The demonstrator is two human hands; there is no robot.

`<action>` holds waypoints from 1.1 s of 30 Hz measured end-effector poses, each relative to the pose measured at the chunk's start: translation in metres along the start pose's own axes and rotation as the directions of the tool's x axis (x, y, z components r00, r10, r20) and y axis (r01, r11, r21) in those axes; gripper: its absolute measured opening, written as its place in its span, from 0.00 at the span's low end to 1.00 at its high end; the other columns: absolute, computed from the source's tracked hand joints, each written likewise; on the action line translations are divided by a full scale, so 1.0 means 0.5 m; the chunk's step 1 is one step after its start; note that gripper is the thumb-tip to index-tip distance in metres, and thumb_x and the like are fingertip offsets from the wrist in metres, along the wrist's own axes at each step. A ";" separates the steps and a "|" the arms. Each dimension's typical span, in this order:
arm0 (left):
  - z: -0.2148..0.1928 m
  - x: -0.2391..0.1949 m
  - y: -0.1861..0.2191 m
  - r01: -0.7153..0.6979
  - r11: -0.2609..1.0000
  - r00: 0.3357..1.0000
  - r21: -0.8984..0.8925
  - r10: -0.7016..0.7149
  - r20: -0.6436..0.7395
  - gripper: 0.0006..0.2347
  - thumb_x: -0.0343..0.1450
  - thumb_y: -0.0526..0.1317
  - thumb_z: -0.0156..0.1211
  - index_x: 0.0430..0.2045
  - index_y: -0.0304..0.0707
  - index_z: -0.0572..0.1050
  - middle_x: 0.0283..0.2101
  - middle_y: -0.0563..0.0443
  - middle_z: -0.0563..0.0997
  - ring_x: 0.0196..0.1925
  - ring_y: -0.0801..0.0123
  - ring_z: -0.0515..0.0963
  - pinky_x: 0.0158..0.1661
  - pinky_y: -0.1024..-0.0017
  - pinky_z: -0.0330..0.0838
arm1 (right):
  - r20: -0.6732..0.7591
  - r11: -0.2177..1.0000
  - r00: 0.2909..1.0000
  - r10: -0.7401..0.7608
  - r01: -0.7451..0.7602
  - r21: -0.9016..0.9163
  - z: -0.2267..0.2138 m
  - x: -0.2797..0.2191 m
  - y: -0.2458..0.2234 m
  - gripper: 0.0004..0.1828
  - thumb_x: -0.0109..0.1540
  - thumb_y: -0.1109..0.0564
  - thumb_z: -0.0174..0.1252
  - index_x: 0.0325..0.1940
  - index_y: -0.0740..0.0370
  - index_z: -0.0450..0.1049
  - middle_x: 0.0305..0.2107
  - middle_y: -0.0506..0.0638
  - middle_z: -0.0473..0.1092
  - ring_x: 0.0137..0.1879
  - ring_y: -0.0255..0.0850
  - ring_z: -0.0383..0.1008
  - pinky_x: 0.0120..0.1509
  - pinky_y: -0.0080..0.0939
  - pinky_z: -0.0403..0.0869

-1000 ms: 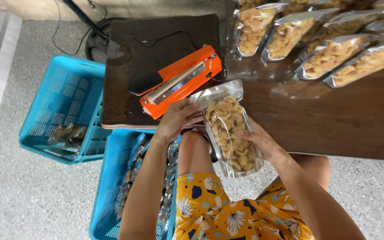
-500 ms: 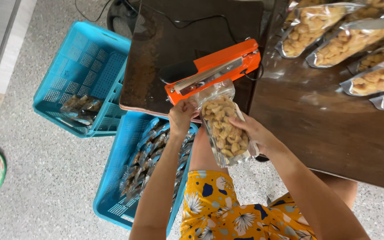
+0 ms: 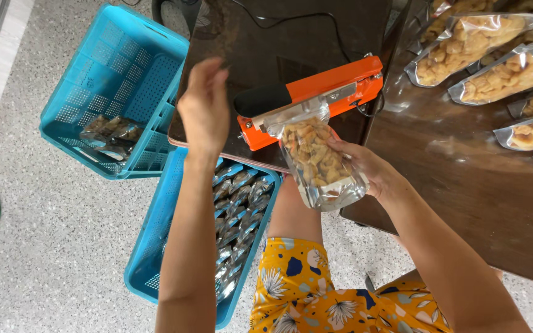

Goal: The person repeatedly picks up pre-filled plastic bags of snacks from a blue basket, places them into an orange heat sealer on a table, and seals the top. After sealing, the person places the finished packages into a second blue basket. The process is repeated continuously for multiple units.

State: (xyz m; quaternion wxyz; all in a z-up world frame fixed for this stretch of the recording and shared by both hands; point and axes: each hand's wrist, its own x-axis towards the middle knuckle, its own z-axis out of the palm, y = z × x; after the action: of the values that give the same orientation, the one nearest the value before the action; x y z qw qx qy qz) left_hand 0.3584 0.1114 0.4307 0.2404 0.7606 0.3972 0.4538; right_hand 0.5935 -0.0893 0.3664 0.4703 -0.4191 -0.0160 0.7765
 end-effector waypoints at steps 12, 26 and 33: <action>0.181 0.084 -0.009 -0.352 0.714 0.887 0.605 0.048 0.460 0.07 0.74 0.43 0.58 0.35 0.40 0.75 0.29 0.50 0.82 0.34 0.53 0.83 0.37 0.53 0.73 | 0.247 0.998 0.969 -0.008 -0.008 0.064 0.034 0.006 -0.048 0.31 0.68 0.47 0.53 0.67 0.74 0.63 0.54 0.66 0.73 0.56 0.50 0.79 0.62 0.51 0.78; 0.180 0.046 -0.030 -0.084 0.800 0.845 0.594 -0.259 0.468 0.13 0.79 0.49 0.42 0.39 0.42 0.74 0.32 0.48 0.83 0.38 0.52 0.84 0.45 0.48 0.71 | 0.075 1.000 0.997 -0.008 0.007 0.011 0.022 0.016 -0.051 0.29 0.67 0.46 0.53 0.64 0.71 0.68 0.51 0.62 0.75 0.52 0.46 0.80 0.55 0.48 0.80; 0.185 0.032 -0.052 -0.016 0.821 0.828 0.571 -0.309 0.468 0.14 0.80 0.49 0.41 0.41 0.41 0.74 0.35 0.45 0.84 0.40 0.49 0.84 0.43 0.50 0.74 | 0.023 1.000 1.000 0.014 -0.014 0.000 0.028 0.013 -0.050 0.30 0.66 0.45 0.54 0.64 0.70 0.68 0.51 0.62 0.76 0.51 0.46 0.81 0.55 0.49 0.80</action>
State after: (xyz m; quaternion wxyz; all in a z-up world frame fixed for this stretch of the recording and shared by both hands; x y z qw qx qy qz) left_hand 0.4344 0.1388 0.3762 0.1484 0.8586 0.4864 0.0653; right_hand 0.6007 -0.0656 0.3818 0.4648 -0.4102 -0.0184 0.7845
